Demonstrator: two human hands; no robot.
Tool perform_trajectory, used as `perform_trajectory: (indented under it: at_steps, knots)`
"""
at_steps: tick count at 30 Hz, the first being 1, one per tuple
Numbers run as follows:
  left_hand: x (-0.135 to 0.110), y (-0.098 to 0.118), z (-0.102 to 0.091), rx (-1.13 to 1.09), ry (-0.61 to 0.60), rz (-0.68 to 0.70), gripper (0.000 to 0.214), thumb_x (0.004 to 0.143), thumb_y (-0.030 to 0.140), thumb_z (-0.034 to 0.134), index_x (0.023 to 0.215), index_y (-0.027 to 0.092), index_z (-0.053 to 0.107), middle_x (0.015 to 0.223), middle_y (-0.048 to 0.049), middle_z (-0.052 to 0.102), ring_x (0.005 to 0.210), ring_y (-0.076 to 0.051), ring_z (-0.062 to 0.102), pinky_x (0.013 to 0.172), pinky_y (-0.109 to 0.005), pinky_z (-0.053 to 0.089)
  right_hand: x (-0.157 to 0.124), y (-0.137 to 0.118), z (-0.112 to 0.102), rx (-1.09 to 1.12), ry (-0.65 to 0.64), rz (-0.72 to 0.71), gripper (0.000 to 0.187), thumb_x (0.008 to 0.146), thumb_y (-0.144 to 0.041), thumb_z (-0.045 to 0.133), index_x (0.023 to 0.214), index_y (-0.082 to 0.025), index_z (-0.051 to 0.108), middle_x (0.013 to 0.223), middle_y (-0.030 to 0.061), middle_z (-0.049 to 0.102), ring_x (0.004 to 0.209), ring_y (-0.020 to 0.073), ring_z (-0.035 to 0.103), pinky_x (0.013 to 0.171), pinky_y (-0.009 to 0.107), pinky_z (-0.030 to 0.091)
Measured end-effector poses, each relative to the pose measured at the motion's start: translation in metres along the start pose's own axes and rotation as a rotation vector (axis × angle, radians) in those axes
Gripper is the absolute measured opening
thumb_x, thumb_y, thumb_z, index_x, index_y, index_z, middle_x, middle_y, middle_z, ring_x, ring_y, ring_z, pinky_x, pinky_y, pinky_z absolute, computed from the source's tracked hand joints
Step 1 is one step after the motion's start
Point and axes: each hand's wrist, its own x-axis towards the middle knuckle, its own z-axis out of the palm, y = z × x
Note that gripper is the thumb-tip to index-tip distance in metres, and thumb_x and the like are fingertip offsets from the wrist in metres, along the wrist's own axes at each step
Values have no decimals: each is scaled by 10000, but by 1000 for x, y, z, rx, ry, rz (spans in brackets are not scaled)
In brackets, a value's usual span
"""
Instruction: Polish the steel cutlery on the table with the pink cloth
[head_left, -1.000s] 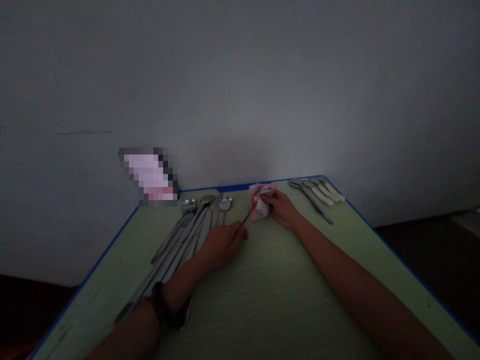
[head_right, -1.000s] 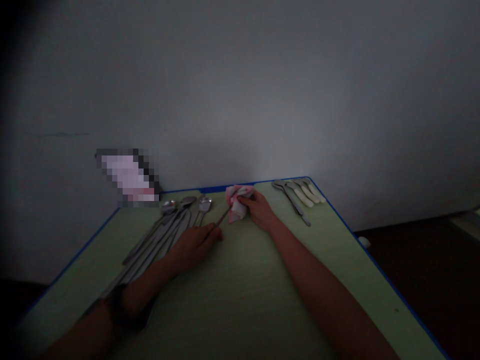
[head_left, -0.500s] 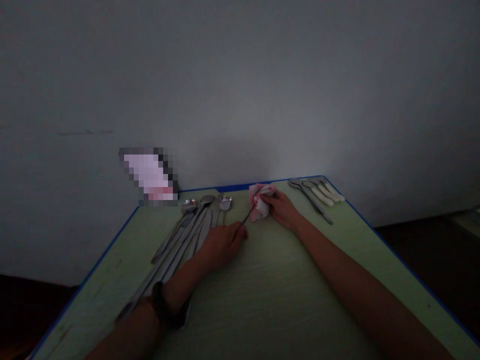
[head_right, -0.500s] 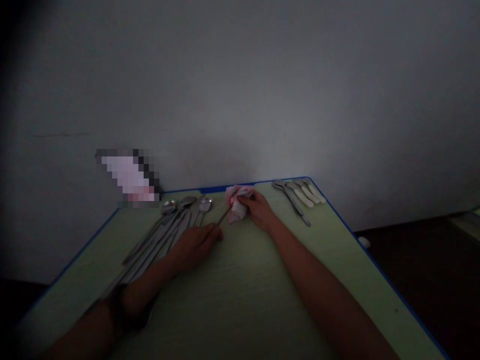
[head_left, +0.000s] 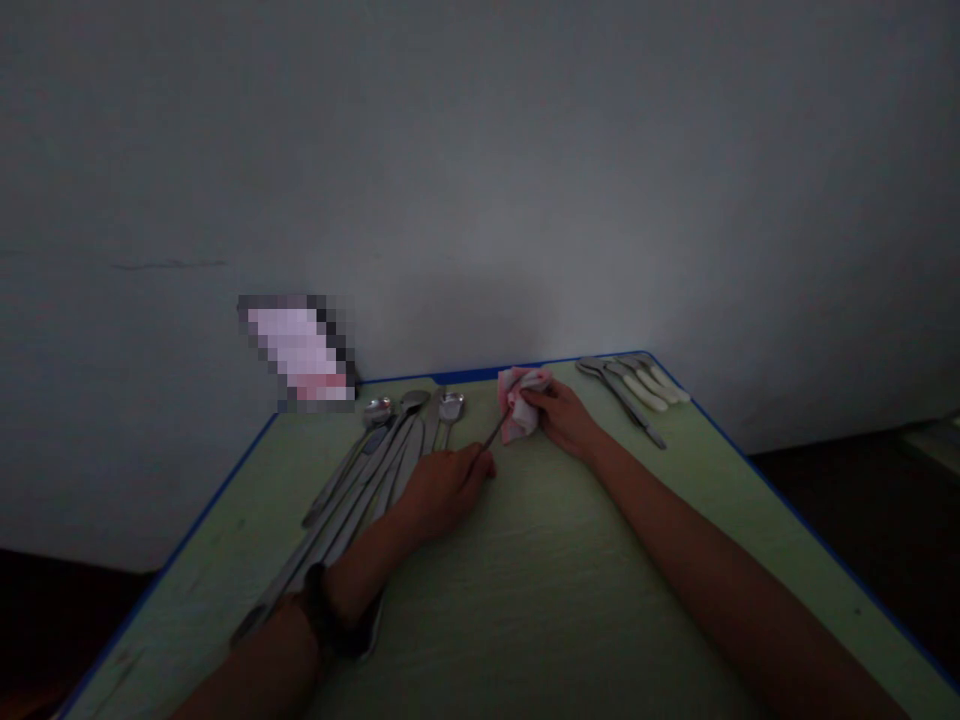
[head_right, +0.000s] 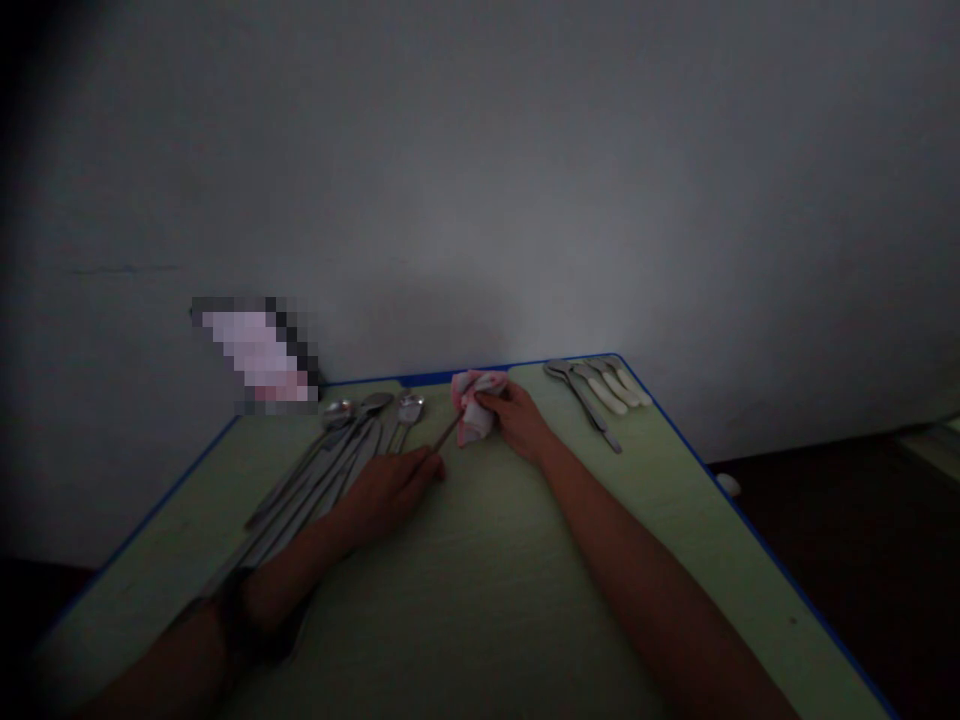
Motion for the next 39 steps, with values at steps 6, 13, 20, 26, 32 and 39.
perform_trajectory:
  at_steps: [6,13,20,26,32,39]
  knots:
    - [0,1,0,4,7,-9,403,931,352,221,900,190,589,794,-42,662,725,-180,611,684,-286,399,0,0,0,-8,21,4,352,629,-207,701,971,-198,618,857,19,650,782,145,574,793,304,441]
    - [0,0,1,-9,9,11,406,932,359,225,898,188,592,795,-46,660,730,-184,615,686,-290,401,2,3,-3,28,13,4,312,631,-191,700,935,-194,633,863,12,654,783,129,579,804,292,431]
    - [0,0,-1,-16,-1,1,418,932,368,217,901,183,591,808,-51,661,741,-179,613,709,-289,409,1,1,0,15,27,18,348,629,-196,698,969,-198,622,893,21,655,798,139,580,806,300,434]
    - [0,1,0,-3,1,-8,413,930,364,221,908,186,593,796,-48,663,732,-186,615,693,-294,408,0,0,1,25,13,13,333,630,-187,694,956,-195,624,869,17,655,790,137,578,790,288,436]
    - [1,-1,1,-7,5,-11,410,930,368,224,912,191,593,794,-43,663,739,-179,616,699,-286,406,0,1,0,22,28,11,345,626,-191,699,962,-198,620,864,12,651,782,138,577,786,293,440]
    - [0,-1,1,0,7,15,409,931,361,219,910,190,590,801,-45,662,730,-185,614,691,-290,409,2,4,-2,13,8,8,336,632,-200,695,959,-200,616,859,17,651,770,140,579,768,293,445]
